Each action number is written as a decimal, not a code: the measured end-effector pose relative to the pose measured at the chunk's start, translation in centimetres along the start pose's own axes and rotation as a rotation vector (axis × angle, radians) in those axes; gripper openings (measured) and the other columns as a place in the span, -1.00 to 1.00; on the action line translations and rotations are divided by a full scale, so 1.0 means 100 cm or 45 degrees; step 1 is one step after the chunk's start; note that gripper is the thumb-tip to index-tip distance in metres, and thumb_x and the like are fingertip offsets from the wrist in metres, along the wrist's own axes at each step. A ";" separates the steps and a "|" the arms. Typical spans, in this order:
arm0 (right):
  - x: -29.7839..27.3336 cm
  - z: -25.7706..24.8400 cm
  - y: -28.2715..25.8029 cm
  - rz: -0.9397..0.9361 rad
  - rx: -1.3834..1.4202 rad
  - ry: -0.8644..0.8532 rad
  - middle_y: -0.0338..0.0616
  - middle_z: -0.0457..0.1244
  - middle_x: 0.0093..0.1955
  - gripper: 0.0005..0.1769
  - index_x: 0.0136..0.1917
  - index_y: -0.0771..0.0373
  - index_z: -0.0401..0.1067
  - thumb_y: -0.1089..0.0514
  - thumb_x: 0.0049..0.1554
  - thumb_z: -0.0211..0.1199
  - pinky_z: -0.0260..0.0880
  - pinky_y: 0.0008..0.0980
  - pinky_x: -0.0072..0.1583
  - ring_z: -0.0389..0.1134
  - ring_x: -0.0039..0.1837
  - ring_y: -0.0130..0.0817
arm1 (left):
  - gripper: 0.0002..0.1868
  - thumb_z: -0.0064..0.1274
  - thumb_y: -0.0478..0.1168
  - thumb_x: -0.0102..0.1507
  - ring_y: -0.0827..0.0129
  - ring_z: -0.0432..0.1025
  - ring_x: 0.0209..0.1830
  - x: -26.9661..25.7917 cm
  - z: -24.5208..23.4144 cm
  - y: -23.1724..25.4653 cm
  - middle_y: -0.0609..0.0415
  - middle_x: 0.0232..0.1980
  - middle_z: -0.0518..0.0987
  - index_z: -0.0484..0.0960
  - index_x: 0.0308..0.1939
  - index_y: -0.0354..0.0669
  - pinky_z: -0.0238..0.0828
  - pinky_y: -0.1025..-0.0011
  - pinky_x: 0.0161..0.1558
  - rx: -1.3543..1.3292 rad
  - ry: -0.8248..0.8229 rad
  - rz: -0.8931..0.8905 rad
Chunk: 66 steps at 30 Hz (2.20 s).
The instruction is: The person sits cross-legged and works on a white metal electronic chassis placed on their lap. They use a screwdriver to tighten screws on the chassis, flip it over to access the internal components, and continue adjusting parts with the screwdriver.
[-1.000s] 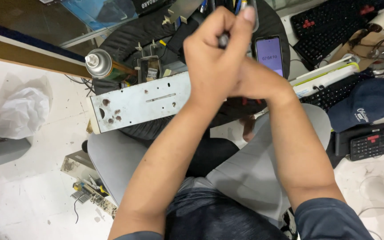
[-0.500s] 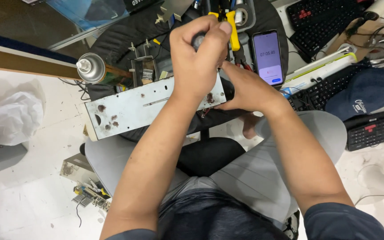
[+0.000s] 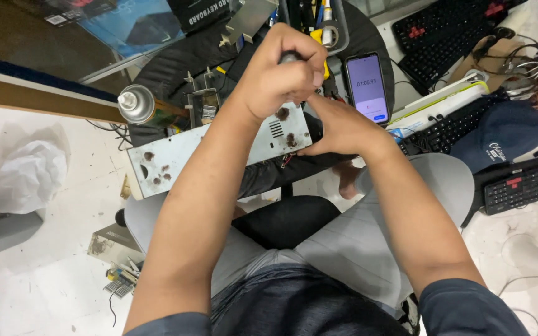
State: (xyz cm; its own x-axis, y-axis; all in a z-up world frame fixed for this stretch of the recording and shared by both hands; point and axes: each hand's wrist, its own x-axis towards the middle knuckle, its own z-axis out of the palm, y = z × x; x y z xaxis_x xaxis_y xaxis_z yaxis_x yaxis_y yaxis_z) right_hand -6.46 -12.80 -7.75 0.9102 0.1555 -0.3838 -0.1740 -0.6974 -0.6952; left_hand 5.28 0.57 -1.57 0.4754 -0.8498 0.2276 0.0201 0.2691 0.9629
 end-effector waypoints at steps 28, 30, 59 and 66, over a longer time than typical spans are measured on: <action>-0.061 0.082 0.093 0.300 -0.001 -0.247 -0.04 0.49 -0.19 -0.72 0.07 0.17 0.54 0.01 0.23 0.14 0.49 -0.08 0.04 0.54 -0.07 -0.12 | -0.72 -0.20 0.03 0.18 0.24 0.41 -0.49 -0.265 0.102 -0.148 0.12 -0.57 0.51 0.45 -0.55 0.06 0.20 0.13 -0.08 1.217 -0.464 0.419; -0.066 0.091 0.077 0.323 -0.016 -0.262 -0.13 0.50 -0.15 -0.73 0.06 0.11 0.53 -0.02 0.21 0.15 0.48 -0.10 0.08 0.54 -0.03 -0.16 | -0.73 -0.21 0.04 0.17 0.25 0.41 -0.45 -0.277 0.093 -0.163 0.12 -0.54 0.51 0.46 -0.52 0.07 0.19 0.11 -0.03 1.300 -0.410 0.419; -0.007 0.176 0.084 0.215 0.095 -0.392 0.01 0.47 -0.19 -0.60 0.20 0.27 0.47 -0.04 0.26 0.09 0.48 -0.18 -0.07 0.50 -0.16 -0.18 | -0.71 0.16 -0.03 0.13 0.16 0.39 0.18 -0.285 0.032 -0.236 0.01 -0.06 0.54 0.61 -0.16 -0.06 0.03 0.05 0.48 1.924 0.026 0.187; -0.024 0.154 0.071 0.078 0.240 0.001 0.01 0.40 -0.31 -0.80 0.00 0.25 0.53 0.10 0.26 0.19 0.39 -0.19 -0.05 0.39 -0.18 -0.18 | -0.84 0.05 -0.10 0.24 0.30 0.45 -0.14 -0.270 0.057 -0.120 0.18 -0.26 0.50 0.62 -0.13 0.04 0.25 0.22 0.04 1.777 0.496 0.265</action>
State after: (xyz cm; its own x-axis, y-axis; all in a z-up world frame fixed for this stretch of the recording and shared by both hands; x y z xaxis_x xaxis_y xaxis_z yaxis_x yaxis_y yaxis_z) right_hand -15.65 -7.35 -21.18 0.8960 0.1167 -0.4285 -0.2960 -0.5623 -0.7721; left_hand -12.80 17.68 -18.47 0.5702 -0.6169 0.5424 -0.8196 -0.4717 0.3252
